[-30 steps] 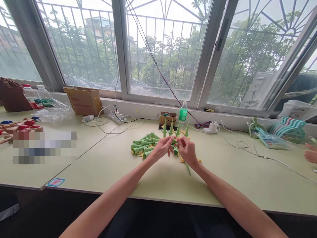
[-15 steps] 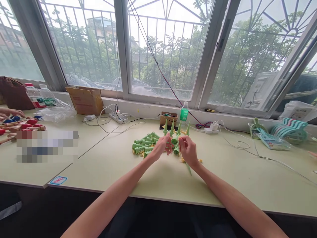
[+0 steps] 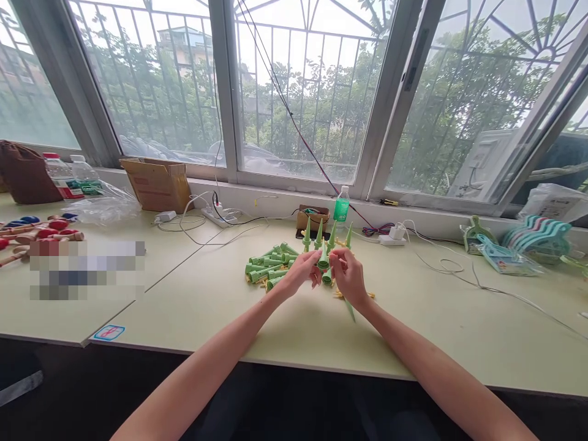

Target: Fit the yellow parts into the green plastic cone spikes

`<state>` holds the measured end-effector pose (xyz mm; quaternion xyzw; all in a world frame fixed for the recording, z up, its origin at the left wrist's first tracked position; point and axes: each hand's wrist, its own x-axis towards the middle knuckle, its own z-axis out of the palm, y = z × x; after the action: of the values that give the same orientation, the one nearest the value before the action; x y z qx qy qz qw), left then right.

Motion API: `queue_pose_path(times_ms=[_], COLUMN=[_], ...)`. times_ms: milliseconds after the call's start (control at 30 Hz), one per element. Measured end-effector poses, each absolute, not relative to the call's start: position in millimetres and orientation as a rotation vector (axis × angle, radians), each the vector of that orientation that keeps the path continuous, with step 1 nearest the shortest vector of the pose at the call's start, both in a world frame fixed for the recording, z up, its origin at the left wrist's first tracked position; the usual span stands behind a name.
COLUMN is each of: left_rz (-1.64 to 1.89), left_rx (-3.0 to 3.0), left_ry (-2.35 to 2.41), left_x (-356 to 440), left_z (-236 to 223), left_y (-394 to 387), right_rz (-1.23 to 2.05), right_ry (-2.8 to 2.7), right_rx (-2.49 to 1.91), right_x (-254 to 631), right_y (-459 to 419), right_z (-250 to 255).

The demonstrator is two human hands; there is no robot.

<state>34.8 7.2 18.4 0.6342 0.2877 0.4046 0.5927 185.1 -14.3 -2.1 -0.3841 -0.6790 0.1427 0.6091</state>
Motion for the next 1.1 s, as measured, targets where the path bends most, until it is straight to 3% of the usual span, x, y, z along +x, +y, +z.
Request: queue_pose_path(times_ms=[400,1100], left_rz=[0.968,1.230], left_rx=[1.487,1.962], left_ry=[0.665,0.771], left_x=[35.4,38.9], left_z=[20.0,7.7], left_y=[5.6,11.6], right_rz=[0.402,0.204], right_ry=[-1.551,-1.522], right_rx=[-0.946,-1.128], right_x=[189.7,189.8], right_y=[-12.2,-7.9], right_z=[-2.5,-3.9])
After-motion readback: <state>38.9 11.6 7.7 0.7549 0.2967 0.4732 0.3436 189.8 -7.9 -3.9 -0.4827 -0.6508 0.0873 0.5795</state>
